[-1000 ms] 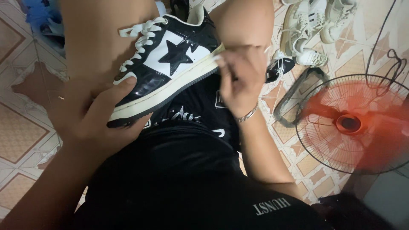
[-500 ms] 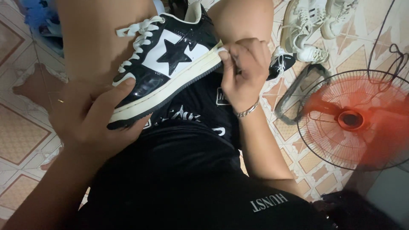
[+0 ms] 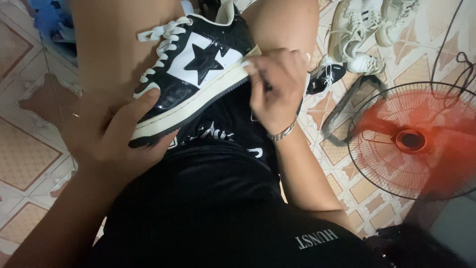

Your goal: The person cleans different pairs of shoes by hand using a cloth and a cleaning solution from a bottle, then places them in plastic bags.

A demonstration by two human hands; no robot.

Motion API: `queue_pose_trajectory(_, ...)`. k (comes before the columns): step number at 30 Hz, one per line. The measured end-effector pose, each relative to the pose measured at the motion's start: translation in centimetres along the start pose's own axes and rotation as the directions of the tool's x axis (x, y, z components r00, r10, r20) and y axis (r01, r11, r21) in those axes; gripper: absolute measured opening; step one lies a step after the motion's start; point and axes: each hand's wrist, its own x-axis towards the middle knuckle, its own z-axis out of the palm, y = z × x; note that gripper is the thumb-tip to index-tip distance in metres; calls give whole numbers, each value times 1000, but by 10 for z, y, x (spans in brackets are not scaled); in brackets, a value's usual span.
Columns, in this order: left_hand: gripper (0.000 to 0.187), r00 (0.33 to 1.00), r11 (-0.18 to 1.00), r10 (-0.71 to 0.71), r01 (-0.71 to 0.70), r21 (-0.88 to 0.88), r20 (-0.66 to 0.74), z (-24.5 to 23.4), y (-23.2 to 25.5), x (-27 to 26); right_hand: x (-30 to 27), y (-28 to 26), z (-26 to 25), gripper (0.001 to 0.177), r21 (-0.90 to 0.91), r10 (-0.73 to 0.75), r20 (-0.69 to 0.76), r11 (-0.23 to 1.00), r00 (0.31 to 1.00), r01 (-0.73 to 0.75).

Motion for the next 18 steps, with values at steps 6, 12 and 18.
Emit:
queue_pose_trajectory(6, 53, 1000, 1000, -2, 2, 2, -15, 0, 0, 0, -2, -12, -1, 13, -11, -34, 52, 999, 998, 34)
queue_pose_trajectory(12, 53, 1000, 1000, 5, -5, 11, -11, 1, 0, 2, 6, -2, -3, 13, -52, 39, 10, 998, 999, -38)
queue_pose_trajectory(18, 56, 1000, 1000, 1, -1, 11, -10, 1, 0, 3, 9, 0, -3, 12, -101, 0, 0, 995, 1000, 0)
